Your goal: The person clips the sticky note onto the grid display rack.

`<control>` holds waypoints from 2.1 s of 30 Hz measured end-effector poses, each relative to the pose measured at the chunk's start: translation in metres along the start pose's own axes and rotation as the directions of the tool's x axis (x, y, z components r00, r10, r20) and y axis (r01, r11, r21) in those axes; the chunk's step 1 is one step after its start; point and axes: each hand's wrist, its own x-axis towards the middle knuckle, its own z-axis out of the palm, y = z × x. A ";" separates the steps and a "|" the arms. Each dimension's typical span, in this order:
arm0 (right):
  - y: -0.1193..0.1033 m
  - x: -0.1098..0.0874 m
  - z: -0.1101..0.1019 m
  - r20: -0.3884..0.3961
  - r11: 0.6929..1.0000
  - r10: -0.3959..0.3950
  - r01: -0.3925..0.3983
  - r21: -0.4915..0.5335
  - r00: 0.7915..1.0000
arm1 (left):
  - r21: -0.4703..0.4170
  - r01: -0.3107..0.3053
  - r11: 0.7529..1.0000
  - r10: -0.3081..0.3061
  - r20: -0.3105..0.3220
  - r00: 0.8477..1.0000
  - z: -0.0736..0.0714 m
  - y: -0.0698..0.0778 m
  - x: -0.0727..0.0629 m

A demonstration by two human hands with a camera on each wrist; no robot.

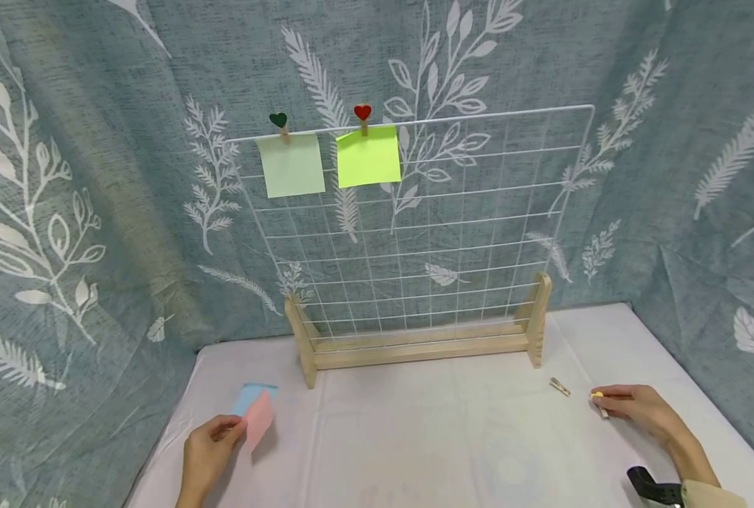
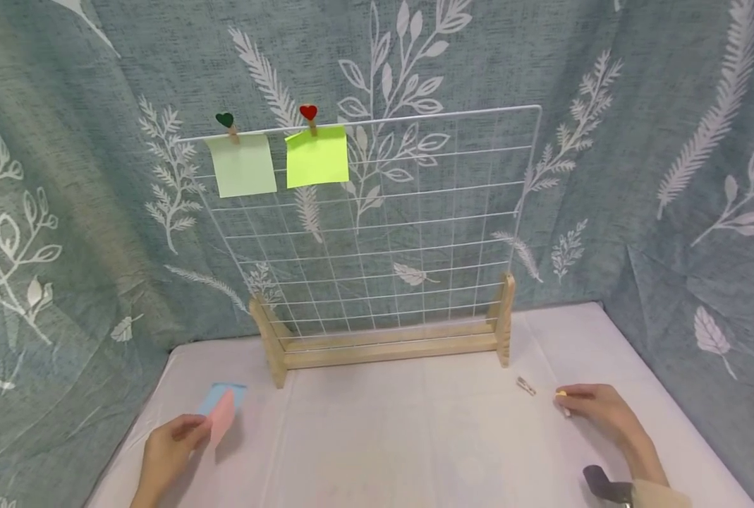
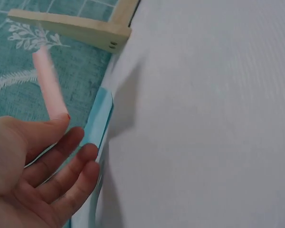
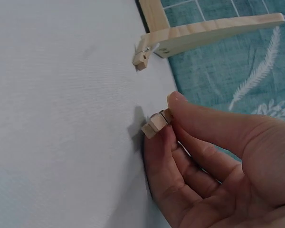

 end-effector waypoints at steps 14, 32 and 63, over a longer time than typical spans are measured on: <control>-0.006 0.000 -0.002 0.046 1.000 -0.013 0.013 0.016 0.999 | -0.469 0.188 0.863 -0.157 0.104 0.982 0.010 0.010 0.006; -0.023 -0.001 -0.007 -0.011 0.990 -0.135 0.135 -0.038 0.991 | -0.448 0.207 0.870 -0.179 0.104 0.978 0.019 0.020 0.009; -0.060 0.001 0.016 -0.110 0.949 -0.297 0.280 -0.145 0.948 | -0.485 0.144 0.862 -0.084 0.143 0.986 0.043 0.060 0.005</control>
